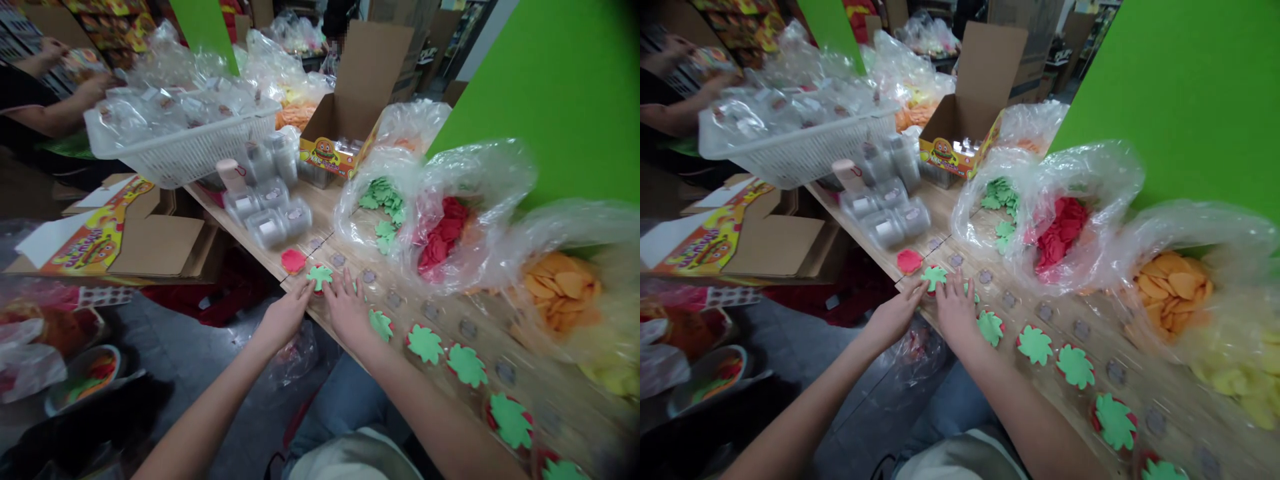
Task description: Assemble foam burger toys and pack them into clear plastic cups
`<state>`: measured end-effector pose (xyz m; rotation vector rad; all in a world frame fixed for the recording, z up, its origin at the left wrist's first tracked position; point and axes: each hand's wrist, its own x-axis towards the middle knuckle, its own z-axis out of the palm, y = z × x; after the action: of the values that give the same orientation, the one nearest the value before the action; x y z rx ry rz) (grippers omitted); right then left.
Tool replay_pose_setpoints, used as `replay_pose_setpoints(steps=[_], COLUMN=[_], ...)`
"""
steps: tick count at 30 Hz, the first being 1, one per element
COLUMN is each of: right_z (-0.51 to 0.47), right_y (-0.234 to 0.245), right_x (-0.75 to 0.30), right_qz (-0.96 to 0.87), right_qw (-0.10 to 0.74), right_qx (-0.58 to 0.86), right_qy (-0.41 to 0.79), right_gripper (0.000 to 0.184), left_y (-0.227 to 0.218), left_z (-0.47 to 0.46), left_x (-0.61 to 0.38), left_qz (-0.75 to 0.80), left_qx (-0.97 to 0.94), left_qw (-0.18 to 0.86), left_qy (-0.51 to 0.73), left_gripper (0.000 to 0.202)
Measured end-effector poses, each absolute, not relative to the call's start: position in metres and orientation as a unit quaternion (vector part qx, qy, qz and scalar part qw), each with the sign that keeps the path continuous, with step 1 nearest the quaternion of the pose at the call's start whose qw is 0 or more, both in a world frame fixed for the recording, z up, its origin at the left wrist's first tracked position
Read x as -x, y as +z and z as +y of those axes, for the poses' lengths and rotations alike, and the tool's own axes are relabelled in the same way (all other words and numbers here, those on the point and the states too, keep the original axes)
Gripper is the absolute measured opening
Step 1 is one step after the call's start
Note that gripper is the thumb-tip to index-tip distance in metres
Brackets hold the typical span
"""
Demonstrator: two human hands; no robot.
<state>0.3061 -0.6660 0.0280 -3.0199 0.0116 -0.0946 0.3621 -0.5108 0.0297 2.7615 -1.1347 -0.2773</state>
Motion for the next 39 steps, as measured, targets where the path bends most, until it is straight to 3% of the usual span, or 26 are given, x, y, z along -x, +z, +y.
replay_pose_setpoints(steps=[3, 9, 12, 14, 16, 19, 21, 24, 30, 36, 39], right_z=[-0.676, -0.68, -0.679, -0.677, -0.668, -0.647, -0.635, -0.632, -0.647, -0.645, -0.642], right_y=[0.03, 0.023, 0.025, 0.031, 0.039, 0.045, 0.046, 0.045, 0.03, 0.015, 0.013], right_x=[-0.313, -0.322, -0.322, -0.324, -0.331, -0.346, -0.356, -0.366, -0.382, -0.423, -0.435], right_qz=[0.018, -0.016, -0.018, 0.003, 0.035, 0.052, 0.063, 0.109, 0.12, 0.042, 0.039], right_qw=[0.068, 0.019, 0.05, 0.128, 0.27, 0.535, 0.648, 0.71, 0.724, 0.496, 0.436], right_qx=[0.997, 0.999, 0.997, 0.987, 0.955, 0.843, 0.757, 0.693, 0.676, 0.866, 0.895], right_qy=[-0.043, -0.028, -0.053, -0.093, -0.116, -0.022, 0.049, 0.062, 0.065, -0.053, -0.082], right_gripper=[0.045, 0.045, 0.043, 0.04, 0.035, 0.03, 0.029, 0.022, 0.025, 0.028, 0.031], left_y=[0.034, 0.035, 0.037, 0.041, 0.045, 0.049, 0.049, 0.047, 0.038, 0.02, 0.015], left_z=[-0.5, -0.499, -0.498, -0.497, -0.5, -0.513, -0.518, -0.514, -0.493, -0.5, -0.503], left_x=[-0.367, -0.366, -0.369, -0.374, -0.379, -0.385, -0.387, -0.387, -0.398, -0.44, -0.448], left_qz=[-0.378, -0.374, -0.286, -0.139, -0.01, 0.072, 0.108, 0.102, 0.006, -0.028, -0.049], left_qx=[-0.907, -0.897, -0.858, -0.769, -0.648, -0.486, -0.397, -0.398, -0.635, -0.782, -0.832], left_qw=[0.145, 0.197, 0.404, 0.608, 0.743, 0.839, 0.873, 0.866, 0.738, 0.614, 0.553], left_qy=[-0.113, -0.131, -0.138, -0.142, -0.166, -0.233, -0.263, -0.284, -0.23, -0.1, -0.017], left_gripper=[0.074, 0.061, 0.049, 0.034, 0.026, 0.025, 0.022, 0.022, 0.035, 0.037, 0.031])
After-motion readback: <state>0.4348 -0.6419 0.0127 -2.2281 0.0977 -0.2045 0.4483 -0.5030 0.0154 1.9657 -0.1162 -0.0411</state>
